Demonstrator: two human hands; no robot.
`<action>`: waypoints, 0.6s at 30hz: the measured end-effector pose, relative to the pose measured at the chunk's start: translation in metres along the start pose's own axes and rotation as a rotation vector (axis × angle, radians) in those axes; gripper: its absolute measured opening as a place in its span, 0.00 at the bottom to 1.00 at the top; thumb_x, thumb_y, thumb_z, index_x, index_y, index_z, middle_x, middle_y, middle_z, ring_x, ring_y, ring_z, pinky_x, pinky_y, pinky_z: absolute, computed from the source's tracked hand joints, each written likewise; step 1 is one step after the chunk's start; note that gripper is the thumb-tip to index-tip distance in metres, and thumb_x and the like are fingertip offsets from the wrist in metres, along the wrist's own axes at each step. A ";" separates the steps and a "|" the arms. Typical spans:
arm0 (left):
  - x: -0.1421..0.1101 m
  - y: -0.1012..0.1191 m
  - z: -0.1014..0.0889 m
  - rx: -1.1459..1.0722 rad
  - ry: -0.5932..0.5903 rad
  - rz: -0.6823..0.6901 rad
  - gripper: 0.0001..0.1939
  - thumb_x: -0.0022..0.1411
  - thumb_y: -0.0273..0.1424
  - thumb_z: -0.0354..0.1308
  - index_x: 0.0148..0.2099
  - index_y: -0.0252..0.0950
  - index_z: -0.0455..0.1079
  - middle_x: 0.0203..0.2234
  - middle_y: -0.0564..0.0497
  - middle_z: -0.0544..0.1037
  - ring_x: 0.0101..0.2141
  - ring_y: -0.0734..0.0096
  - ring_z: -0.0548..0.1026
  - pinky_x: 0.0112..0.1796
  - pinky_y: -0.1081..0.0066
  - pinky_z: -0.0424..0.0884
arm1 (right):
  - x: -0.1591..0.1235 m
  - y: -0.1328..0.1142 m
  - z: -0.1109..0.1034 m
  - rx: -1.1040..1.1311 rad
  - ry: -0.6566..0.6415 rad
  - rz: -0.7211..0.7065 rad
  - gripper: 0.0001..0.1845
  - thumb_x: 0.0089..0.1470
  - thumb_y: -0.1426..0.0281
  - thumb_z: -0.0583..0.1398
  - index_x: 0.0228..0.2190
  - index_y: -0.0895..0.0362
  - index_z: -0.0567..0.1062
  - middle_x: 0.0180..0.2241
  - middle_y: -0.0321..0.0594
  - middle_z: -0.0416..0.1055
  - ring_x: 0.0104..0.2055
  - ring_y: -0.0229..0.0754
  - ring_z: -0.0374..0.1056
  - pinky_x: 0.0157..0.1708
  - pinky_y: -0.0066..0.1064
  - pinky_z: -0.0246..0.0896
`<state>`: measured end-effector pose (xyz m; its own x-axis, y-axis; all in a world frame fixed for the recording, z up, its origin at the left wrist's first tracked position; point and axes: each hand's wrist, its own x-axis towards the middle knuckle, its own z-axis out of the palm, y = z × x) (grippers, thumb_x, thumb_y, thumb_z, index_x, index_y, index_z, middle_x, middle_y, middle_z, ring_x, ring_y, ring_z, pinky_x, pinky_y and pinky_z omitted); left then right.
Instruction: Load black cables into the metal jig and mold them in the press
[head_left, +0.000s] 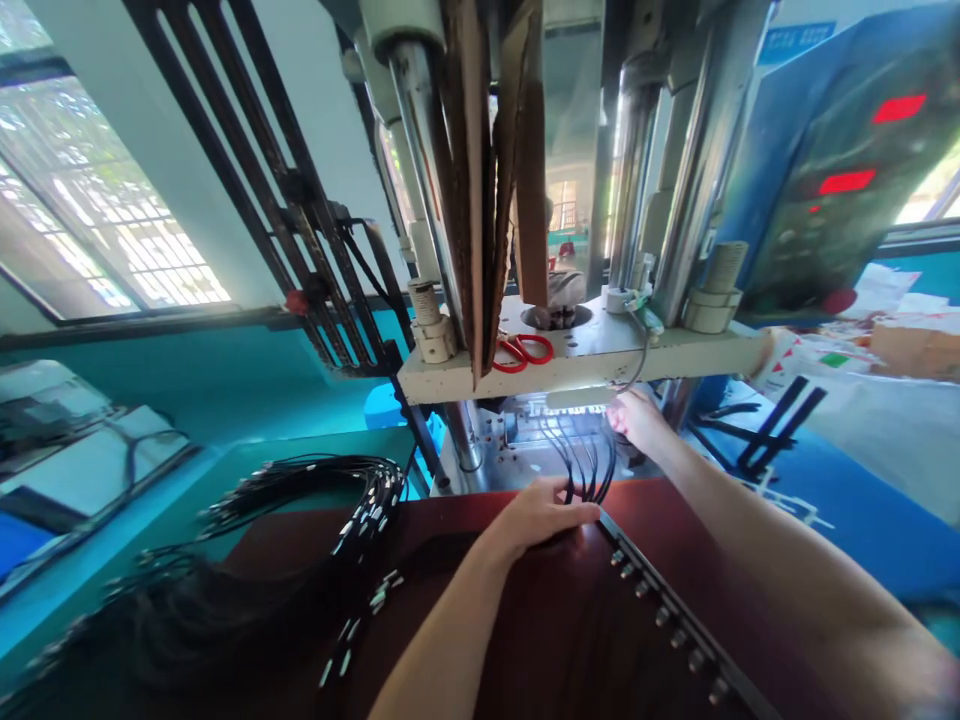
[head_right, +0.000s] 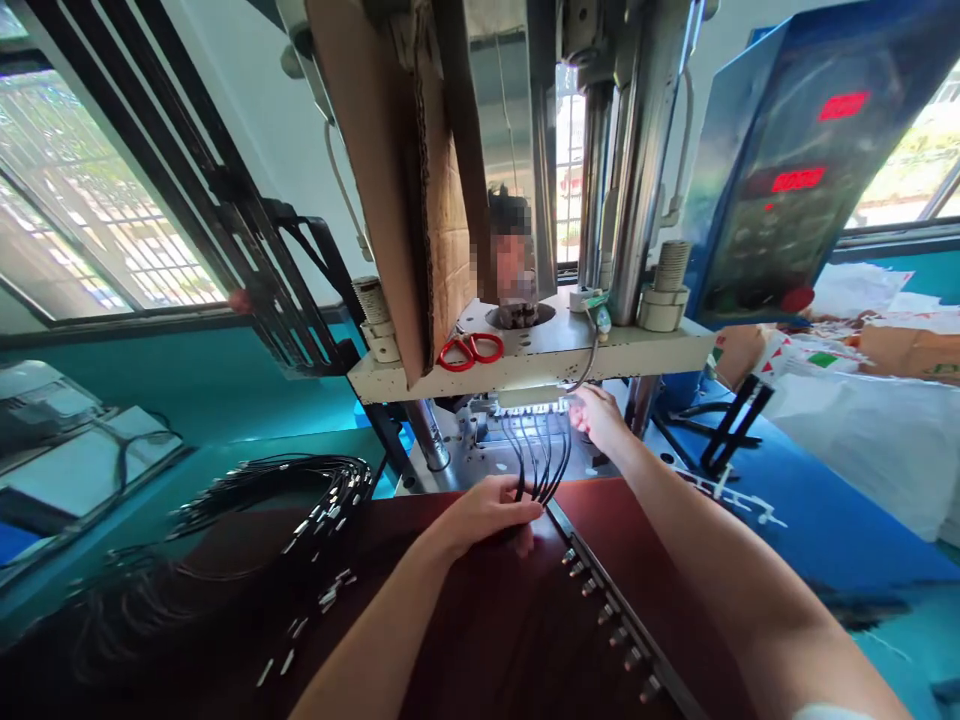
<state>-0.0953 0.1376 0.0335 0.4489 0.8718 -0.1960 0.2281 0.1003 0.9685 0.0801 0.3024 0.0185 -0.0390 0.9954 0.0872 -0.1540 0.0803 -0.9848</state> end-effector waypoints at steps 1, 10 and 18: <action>0.000 0.000 0.003 -0.201 -0.155 0.000 0.25 0.51 0.46 0.57 0.44 0.31 0.64 0.22 0.48 0.74 0.24 0.65 0.73 0.30 0.66 0.67 | -0.015 0.000 -0.001 0.030 0.009 0.027 0.11 0.52 0.62 0.57 0.29 0.59 0.68 0.14 0.29 0.61 0.12 0.29 0.53 0.09 0.20 0.42; 0.001 0.000 0.063 -0.762 -0.281 -0.101 0.13 0.54 0.35 0.58 0.36 0.29 0.67 0.15 0.56 0.64 0.13 0.81 0.62 0.16 0.80 0.57 | -0.119 -0.021 -0.021 0.197 0.199 0.013 0.12 0.40 0.62 0.61 0.25 0.58 0.70 0.14 0.30 0.65 0.13 0.31 0.59 0.11 0.21 0.50; -0.054 0.009 0.105 -0.563 -0.527 -0.207 0.11 0.55 0.34 0.58 0.33 0.28 0.69 0.11 0.60 0.55 0.10 0.86 0.49 0.12 0.80 0.43 | -0.144 -0.025 -0.063 0.250 0.372 0.074 0.06 0.45 0.67 0.58 0.25 0.58 0.68 0.14 0.33 0.66 0.12 0.34 0.60 0.10 0.23 0.54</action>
<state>-0.0269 0.0416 0.0367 0.8265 0.4820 -0.2908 -0.0563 0.5849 0.8092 0.1521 0.1607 0.0210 0.2912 0.9527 -0.0868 -0.3993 0.0386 -0.9160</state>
